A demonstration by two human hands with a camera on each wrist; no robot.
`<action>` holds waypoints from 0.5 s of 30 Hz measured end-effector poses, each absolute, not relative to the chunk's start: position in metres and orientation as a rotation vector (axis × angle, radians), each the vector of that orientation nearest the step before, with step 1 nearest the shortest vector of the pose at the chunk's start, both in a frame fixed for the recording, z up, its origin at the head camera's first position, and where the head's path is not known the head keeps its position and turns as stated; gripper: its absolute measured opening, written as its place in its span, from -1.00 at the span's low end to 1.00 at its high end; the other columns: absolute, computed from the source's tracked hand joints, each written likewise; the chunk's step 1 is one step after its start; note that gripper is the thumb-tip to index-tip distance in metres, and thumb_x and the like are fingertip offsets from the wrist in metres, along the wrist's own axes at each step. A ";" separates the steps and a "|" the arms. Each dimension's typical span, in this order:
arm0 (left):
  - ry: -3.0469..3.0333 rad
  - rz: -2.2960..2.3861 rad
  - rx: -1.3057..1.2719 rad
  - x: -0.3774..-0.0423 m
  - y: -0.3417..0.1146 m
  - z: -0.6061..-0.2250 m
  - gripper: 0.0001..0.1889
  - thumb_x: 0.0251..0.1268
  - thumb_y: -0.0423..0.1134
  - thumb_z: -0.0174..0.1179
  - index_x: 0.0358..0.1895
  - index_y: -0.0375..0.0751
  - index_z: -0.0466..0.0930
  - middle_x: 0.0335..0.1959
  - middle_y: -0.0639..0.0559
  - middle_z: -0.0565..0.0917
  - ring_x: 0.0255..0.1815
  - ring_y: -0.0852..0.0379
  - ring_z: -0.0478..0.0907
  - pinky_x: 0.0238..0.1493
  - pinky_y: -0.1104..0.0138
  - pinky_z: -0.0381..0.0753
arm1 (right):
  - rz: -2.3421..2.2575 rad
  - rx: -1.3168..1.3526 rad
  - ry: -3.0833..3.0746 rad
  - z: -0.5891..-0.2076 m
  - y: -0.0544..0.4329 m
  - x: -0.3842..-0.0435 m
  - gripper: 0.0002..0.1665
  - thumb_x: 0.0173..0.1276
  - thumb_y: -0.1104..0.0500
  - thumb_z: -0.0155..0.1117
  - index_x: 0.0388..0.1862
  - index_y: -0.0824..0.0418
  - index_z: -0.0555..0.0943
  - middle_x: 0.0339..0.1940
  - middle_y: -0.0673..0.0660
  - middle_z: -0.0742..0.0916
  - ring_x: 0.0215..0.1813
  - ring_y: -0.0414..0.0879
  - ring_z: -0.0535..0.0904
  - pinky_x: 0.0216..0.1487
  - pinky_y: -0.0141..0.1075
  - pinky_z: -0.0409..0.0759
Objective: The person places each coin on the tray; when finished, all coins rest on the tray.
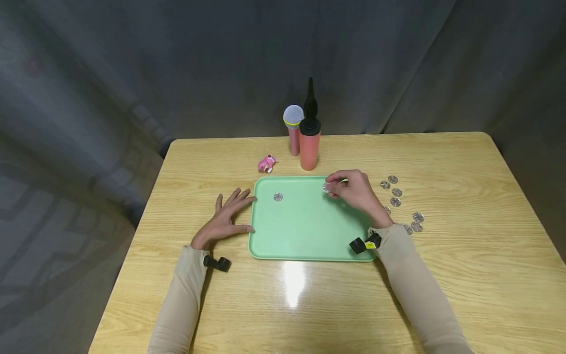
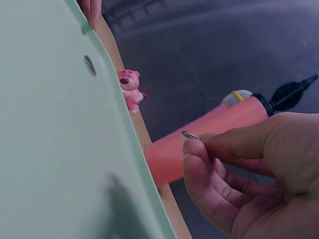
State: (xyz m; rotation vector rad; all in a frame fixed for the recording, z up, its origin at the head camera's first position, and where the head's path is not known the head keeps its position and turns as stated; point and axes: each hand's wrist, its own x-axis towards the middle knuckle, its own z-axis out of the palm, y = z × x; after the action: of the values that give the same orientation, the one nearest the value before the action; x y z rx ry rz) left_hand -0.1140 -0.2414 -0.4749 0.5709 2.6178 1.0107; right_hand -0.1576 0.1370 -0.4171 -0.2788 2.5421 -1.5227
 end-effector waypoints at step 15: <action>2.630 1.009 0.587 -0.115 -0.242 -0.475 -0.08 0.07 -0.01 0.49 0.53 0.02 0.26 0.66 -0.11 0.05 0.72 -0.18 -0.28 0.52 -0.27 -0.70 | -1.502 -0.335 2.482 -0.416 0.099 -0.167 -0.82 0.33 0.26 0.37 -0.14 0.34 0.73 -0.34 0.29 0.79 -0.35 0.17 0.77 -0.41 -0.44 0.55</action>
State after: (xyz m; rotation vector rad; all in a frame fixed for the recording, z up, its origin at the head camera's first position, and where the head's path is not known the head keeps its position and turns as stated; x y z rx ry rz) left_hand -0.1147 -0.2415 -0.4752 0.5868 2.6302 1.0087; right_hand -0.1671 0.0992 -0.4157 -0.3345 2.4821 -1.5024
